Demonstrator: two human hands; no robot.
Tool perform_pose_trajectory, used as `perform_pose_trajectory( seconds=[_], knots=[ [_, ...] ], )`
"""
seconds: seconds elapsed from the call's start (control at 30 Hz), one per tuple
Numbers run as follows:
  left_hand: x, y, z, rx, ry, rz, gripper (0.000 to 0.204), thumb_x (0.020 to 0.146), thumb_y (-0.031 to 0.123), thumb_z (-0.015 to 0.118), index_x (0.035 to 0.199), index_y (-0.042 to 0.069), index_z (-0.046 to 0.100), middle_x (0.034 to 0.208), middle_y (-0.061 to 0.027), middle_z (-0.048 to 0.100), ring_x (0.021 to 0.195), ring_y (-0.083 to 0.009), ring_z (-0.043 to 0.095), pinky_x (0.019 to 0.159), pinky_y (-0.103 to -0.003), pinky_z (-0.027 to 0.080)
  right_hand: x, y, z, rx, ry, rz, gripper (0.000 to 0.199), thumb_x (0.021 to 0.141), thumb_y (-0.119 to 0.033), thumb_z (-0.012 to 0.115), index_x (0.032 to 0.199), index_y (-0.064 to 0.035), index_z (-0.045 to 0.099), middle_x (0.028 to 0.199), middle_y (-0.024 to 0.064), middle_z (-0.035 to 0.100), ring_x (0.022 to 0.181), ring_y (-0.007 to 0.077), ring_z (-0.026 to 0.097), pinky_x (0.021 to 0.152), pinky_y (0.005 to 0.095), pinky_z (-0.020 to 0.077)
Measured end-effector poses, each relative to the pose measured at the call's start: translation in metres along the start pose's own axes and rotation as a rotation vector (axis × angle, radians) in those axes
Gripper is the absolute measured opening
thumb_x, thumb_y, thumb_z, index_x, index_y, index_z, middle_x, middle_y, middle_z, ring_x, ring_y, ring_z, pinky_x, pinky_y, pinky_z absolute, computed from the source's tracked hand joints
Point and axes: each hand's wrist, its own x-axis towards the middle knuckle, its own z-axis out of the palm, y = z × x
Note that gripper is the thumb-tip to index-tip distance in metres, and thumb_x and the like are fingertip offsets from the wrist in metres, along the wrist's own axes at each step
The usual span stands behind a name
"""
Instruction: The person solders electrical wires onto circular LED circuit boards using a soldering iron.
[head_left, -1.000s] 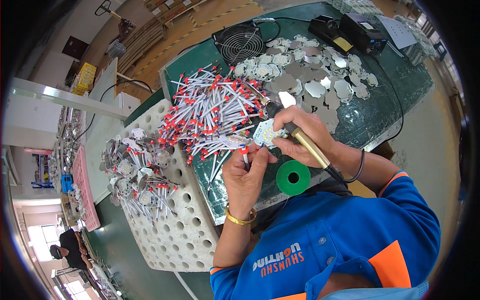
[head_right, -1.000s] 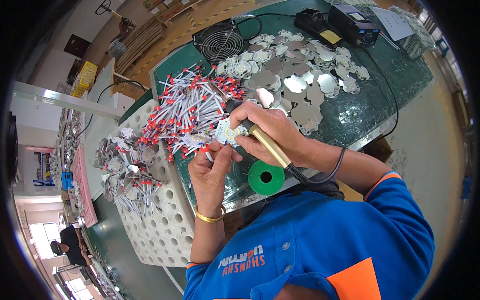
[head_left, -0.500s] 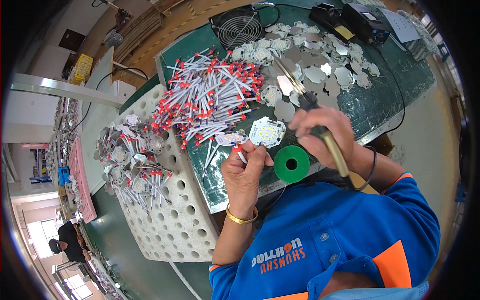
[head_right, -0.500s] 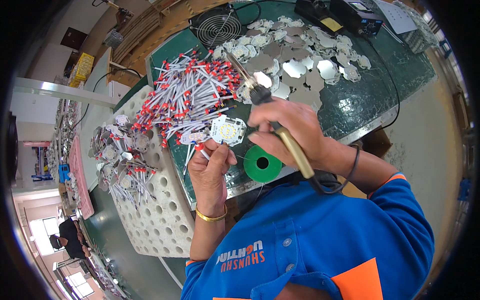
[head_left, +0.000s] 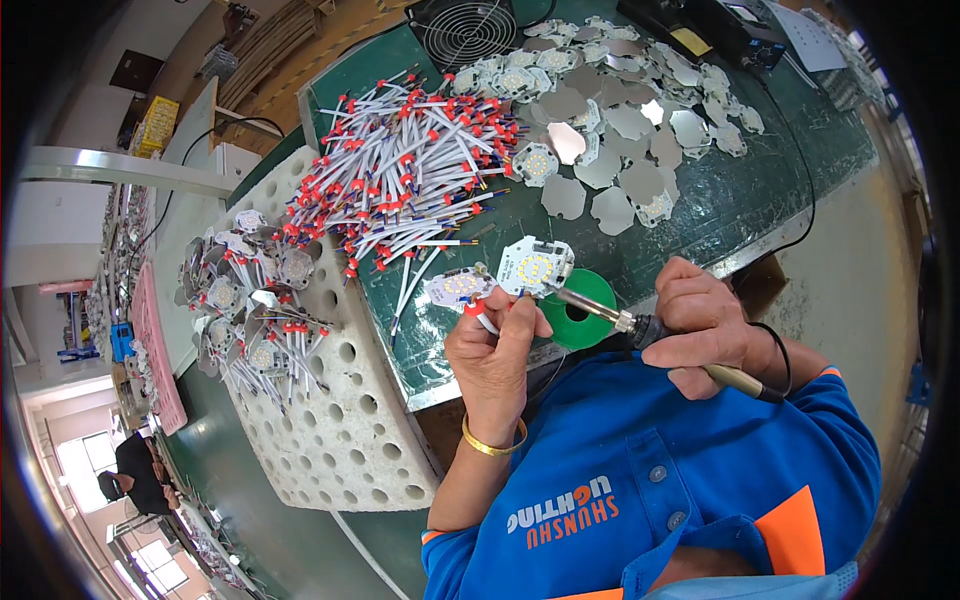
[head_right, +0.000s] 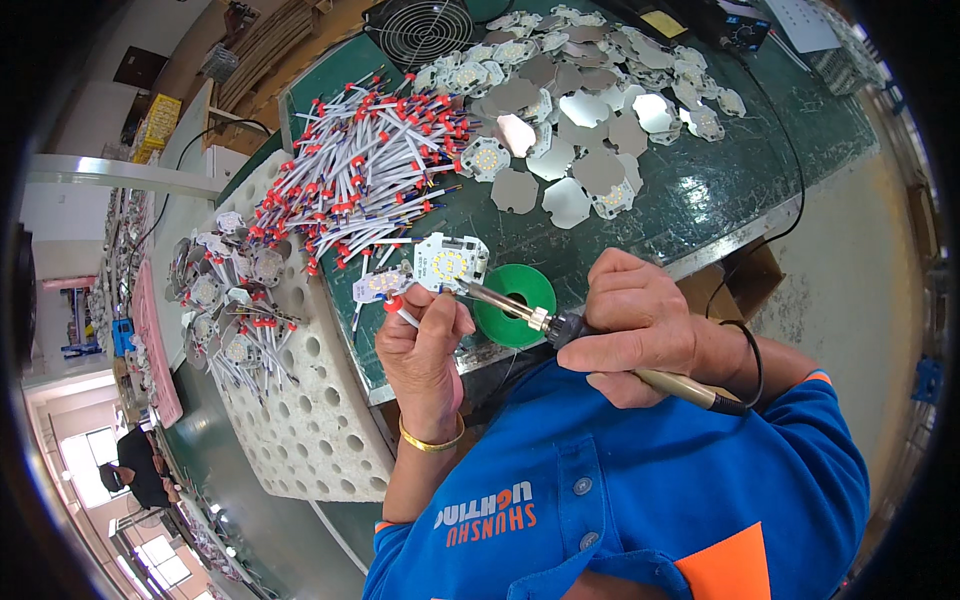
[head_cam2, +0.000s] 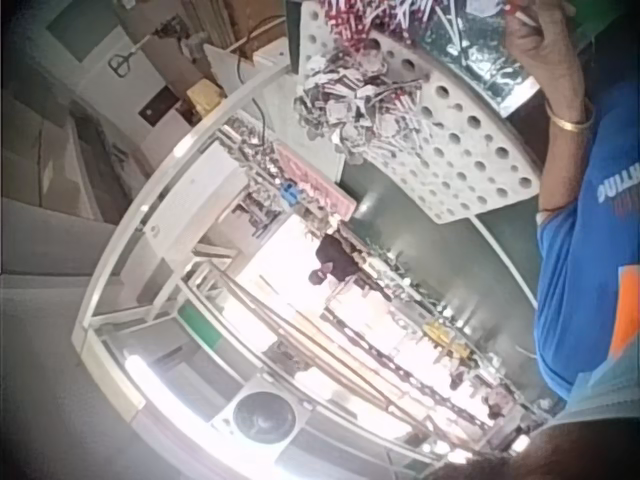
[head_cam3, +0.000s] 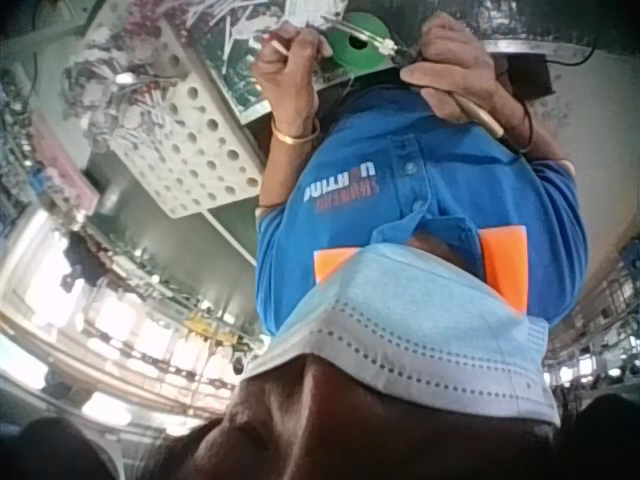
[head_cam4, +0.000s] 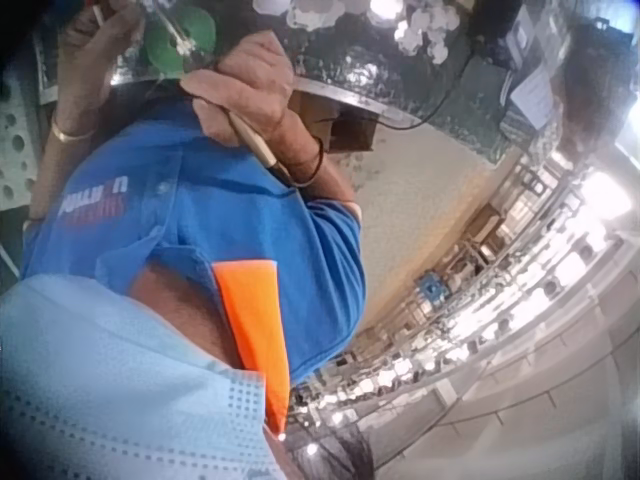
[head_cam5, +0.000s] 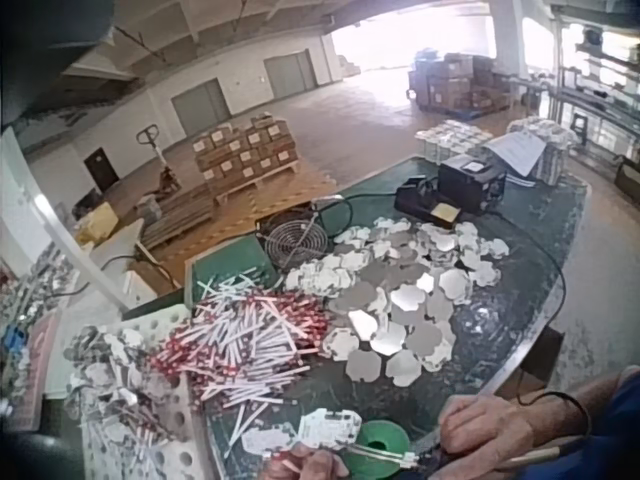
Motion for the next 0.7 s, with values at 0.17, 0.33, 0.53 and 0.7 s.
perform_pose_trajectory(
  seconds=[0.17, 0.33, 0.53, 0.7],
  knots=[
    [-0.005, 0.002, 0.002, 0.005, 0.029, 0.020, 0.007, 0.084, 0.003, 0.057, 0.089, -0.001, 0.059, 0.064, -0.0038, 0.058, 0.059, -0.0084, 0.055, 0.057, -0.021, 0.043, -0.005, 0.000, 0.005, 0.030, 0.008, 0.034, 0.028, 0.063, -0.005, 0.058, 0.090, -0.0078, 0.062, 0.054, 0.0001, 0.039, 0.045, 0.0178, 0.040, 0.054, 0.0320, 0.0366],
    [-0.005, -0.001, 0.000, 0.021, 0.007, 0.028, 0.003, 0.083, 0.000, 0.056, 0.086, 0.000, 0.057, 0.069, -0.0045, 0.058, 0.060, -0.0089, 0.054, 0.051, -0.018, 0.038, -0.008, -0.001, 0.007, 0.028, -0.027, 0.067, 0.017, 0.083, -0.021, 0.050, 0.091, -0.0091, 0.059, 0.058, 0.0017, 0.042, 0.050, 0.0187, 0.044, 0.056, 0.0334, 0.0379],
    [-0.006, 0.003, 0.004, 0.023, 0.017, 0.034, 0.001, 0.084, 0.001, 0.056, 0.083, 0.000, 0.057, 0.065, -0.0049, 0.058, 0.058, -0.0076, 0.053, 0.048, -0.017, 0.034, -0.006, 0.004, 0.010, 0.093, 0.020, 0.016, 0.021, 0.076, -0.014, 0.058, 0.094, -0.0036, 0.060, 0.056, 0.0011, 0.045, 0.045, 0.0174, 0.044, 0.053, 0.0313, 0.0390],
    [-0.005, 0.001, 0.007, 0.004, 0.055, 0.034, 0.002, 0.083, 0.002, 0.056, 0.082, 0.001, 0.057, 0.066, -0.0048, 0.058, 0.059, -0.0078, 0.053, 0.051, -0.018, 0.038, -0.008, 0.003, 0.013, 0.076, 0.059, 0.021, 0.020, 0.073, -0.010, 0.059, 0.092, -0.0041, 0.061, 0.055, 0.0003, 0.045, 0.045, 0.0163, 0.045, 0.053, 0.0301, 0.0399]
  ],
)
